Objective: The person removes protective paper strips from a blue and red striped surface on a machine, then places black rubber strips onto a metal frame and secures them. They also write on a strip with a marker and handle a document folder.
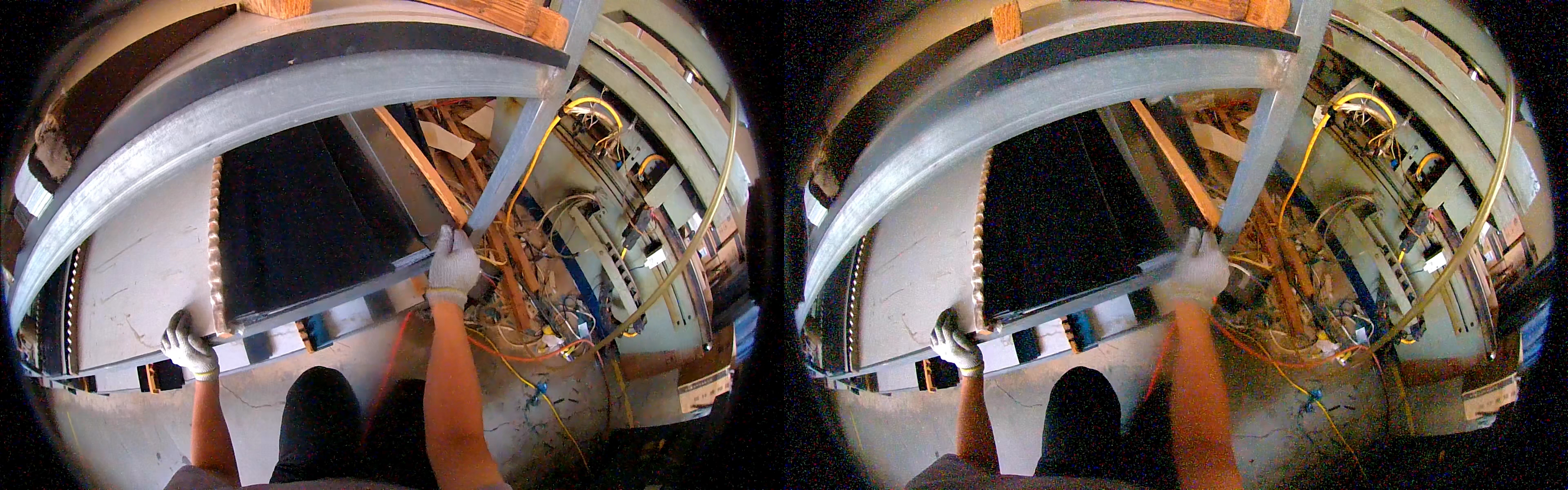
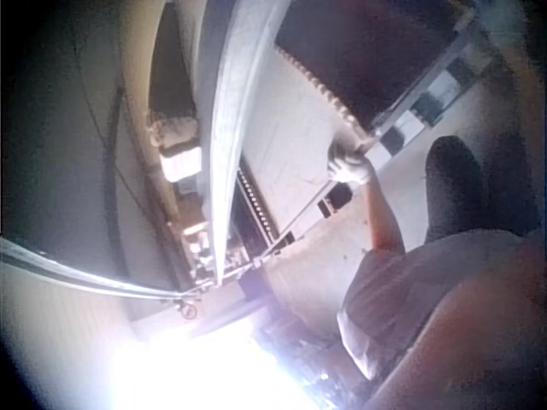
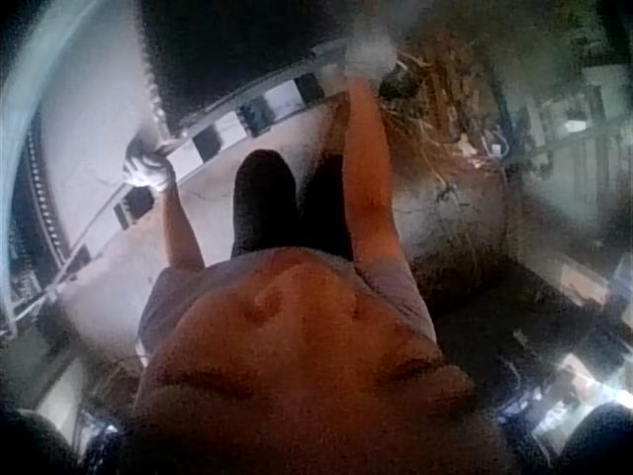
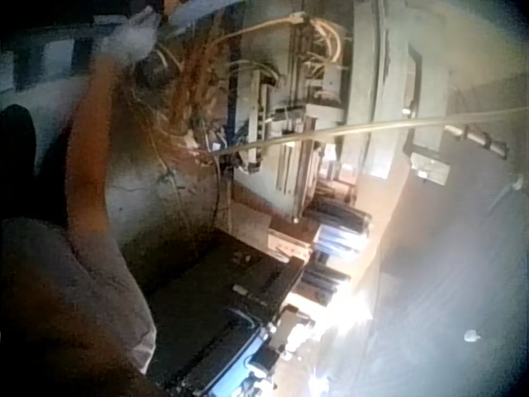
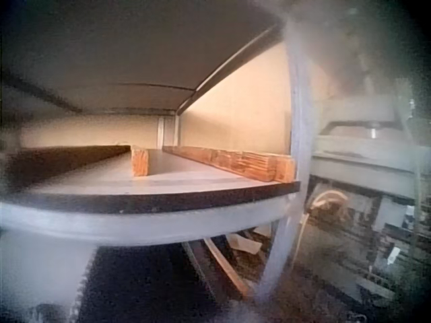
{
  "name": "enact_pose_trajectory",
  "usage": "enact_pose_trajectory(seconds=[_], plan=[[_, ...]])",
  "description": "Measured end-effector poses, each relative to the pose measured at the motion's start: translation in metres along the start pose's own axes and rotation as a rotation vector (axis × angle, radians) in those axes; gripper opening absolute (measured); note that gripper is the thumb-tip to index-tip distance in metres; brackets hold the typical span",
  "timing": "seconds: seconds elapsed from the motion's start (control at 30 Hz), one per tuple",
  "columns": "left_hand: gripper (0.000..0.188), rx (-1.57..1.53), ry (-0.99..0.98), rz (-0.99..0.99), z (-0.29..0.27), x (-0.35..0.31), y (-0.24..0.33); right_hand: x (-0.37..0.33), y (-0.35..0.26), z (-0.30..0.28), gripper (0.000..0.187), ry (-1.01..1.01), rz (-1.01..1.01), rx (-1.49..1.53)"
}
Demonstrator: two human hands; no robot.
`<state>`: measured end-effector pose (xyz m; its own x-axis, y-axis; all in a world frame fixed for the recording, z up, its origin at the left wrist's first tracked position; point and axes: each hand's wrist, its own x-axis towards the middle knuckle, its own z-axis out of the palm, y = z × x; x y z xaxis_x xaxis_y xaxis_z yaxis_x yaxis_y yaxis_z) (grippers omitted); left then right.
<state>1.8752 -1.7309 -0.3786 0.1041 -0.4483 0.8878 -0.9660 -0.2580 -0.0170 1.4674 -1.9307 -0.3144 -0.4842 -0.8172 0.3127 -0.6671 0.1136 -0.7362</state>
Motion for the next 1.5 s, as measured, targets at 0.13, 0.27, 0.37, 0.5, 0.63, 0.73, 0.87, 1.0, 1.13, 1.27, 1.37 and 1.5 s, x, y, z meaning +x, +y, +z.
enact_pose_trajectory(seconds=[0.13, 0.27, 0.37, 0.5, 0.63, 0.73, 0.87, 1.0, 1.13, 1.27, 1.37, 1.5], plan=[[0.047, -0.012, -0.002, 0.007, 0.000, 0.000, 0.000, -0.026, 0.030, 0.010, 0.021, -0.022, -0.205, 0.378], [0.047, 0.002, -0.011, -0.007, 0.002, -0.004, -0.003, -0.032, 0.040, 0.028, 0.015, -0.088, -0.258, 0.540], [0.048, 0.010, -0.016, -0.013, 0.000, -0.001, 0.005, -0.027, 0.043, 0.035, 0.017, -0.193, -0.074, 0.576], [0.047, 0.046, -0.052, -0.056, 0.000, -0.004, 0.005, -0.026, 0.039, 0.033, 0.019, -0.203, -0.071, 0.523], [0.034, 0.075, -0.149, -0.062, -0.006, -0.007, -0.005, -0.029, 0.034, 0.026, 0.025, -0.201, -0.197, 0.351], [0.030, 0.142, -0.369, -0.172, -0.021, -0.004, -0.005, -0.053, 0.019, -0.007, 0.031, -0.466, -0.027, 0.332], [0.031, 0.076, -0.485, -0.138, -0.034, 0.018, 0.014, -0.108, 0.038, -0.036, 0.036, -0.529, 0.020, 0.235], [0.034, 0.133, -0.766, -0.229, -0.046, 0.033, 0.023, -0.158, 0.056, -0.148, 0.030, -0.423, 0.241, 0.048], [0.053, 0.048, -1.164, -0.202, -0.039, 0.044, -0.068, -0.261, 0.121, -0.245, 0.023, -0.200, 0.411, -0.115], [0.054, -0.204, -1.347, -0.031, -0.089, 0.035, -0.030, -0.403, 0.148, -0.454, 0.011, -0.564, 0.614, -0.923], [0.050, -0.260, -1.523, 0.314, -0.251, 0.159, -0.011, -0.514, -0.005, -0.543, 0.023, -1.015, 0.462, -1.289], [0.049, -0.471, -1.506, 0.682, -0.328, 0.162, -0.003, -0.779, -0.050, -0.572, 0.019, -1.227, 0.708, -1.213]])
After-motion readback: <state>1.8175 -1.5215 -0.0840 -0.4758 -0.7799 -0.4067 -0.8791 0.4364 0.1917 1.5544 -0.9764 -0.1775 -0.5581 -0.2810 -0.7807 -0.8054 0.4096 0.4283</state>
